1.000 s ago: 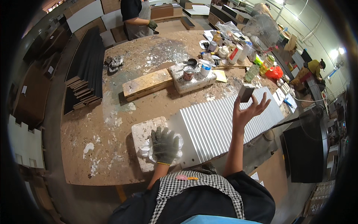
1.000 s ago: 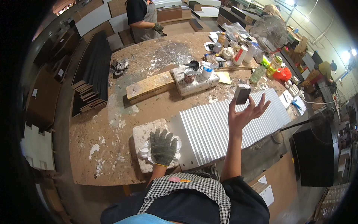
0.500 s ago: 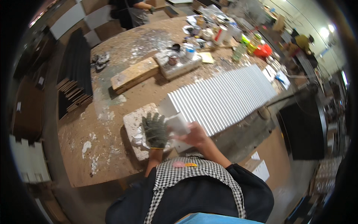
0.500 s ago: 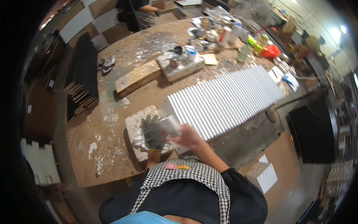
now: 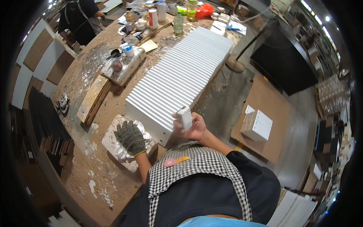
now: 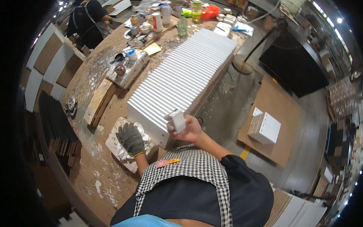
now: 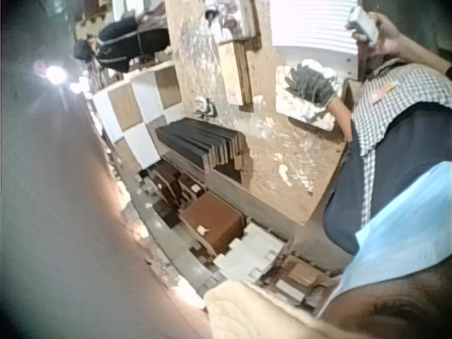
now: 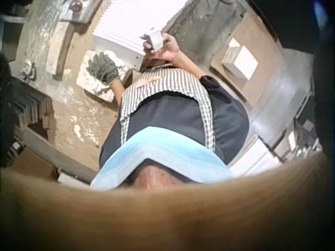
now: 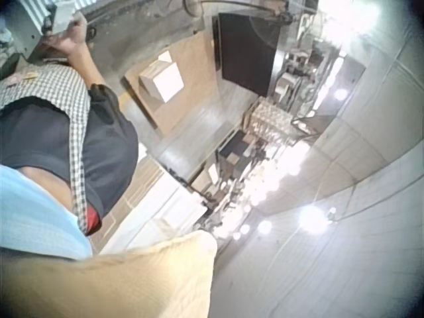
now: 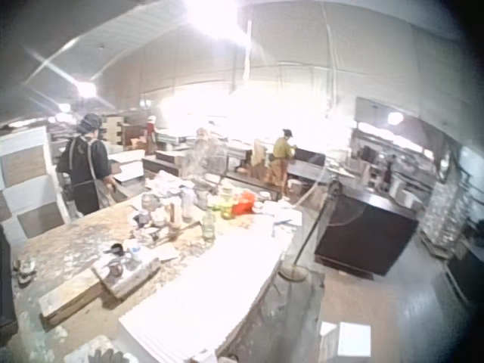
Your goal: The person sands a white corrugated metal sheet on a workbench using a sanding block. They repeatedly rub the surface, reposition the sheet, and continue sanding different sections while another person works nearby.
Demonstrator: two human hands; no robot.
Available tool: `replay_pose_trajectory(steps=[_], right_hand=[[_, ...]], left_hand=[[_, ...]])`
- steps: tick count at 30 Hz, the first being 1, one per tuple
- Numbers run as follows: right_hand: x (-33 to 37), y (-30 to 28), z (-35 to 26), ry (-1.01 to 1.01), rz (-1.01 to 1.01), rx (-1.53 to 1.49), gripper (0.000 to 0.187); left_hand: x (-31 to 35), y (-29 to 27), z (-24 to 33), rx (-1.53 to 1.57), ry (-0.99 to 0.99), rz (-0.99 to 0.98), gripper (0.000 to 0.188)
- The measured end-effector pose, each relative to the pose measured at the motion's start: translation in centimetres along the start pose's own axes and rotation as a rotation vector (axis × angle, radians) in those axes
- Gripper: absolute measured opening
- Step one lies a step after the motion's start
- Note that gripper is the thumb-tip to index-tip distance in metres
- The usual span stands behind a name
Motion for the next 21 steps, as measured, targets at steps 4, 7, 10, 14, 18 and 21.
replay_pose_trajectory(steps=[4,7,10,14,18,21], right_hand=[[2.5,-1.0,0.2,-0.004,-0.035,-0.037,0.064],[4.1,-2.2,0.9,0.034,-0.011,-0.041,0.064],[4.7,-3.0,1.5,0.085,-0.068,-0.063,0.069],[3.4,-4.8,1.5,0.179,0.041,-0.111,0.067],[2.4,-5.5,-5.1,0.104,0.282,-0.087,0.062],[3.4,-4.6,-15.5,-0.111,0.525,0.047,0.064]], left_hand=[[-0.4,-1.9,0.9,0.087,-0.043,-0.015,0.034],[-0.6,-2.8,1.2,0.142,-0.034,-0.005,0.034],[-0.6,-1.8,1.7,0.041,-0.103,-0.312,0.044],[-0.5,0.2,-0.6,0.396,-0.008,0.028,0.034],[0.1,-1.0,-0.2,0.458,0.108,0.312,0.028],[0.1,0.1,-0.1,0.297,0.092,0.201,0.033]])
Point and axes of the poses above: each hand's wrist, its own x-axis away from the middle knuckle, its own y-axis out of the palm, z = x × y, the point moved 8 cm from there along -x, towards the middle knuckle, and after that the axes turned 6 degrees about x, right-handed, at the moved point
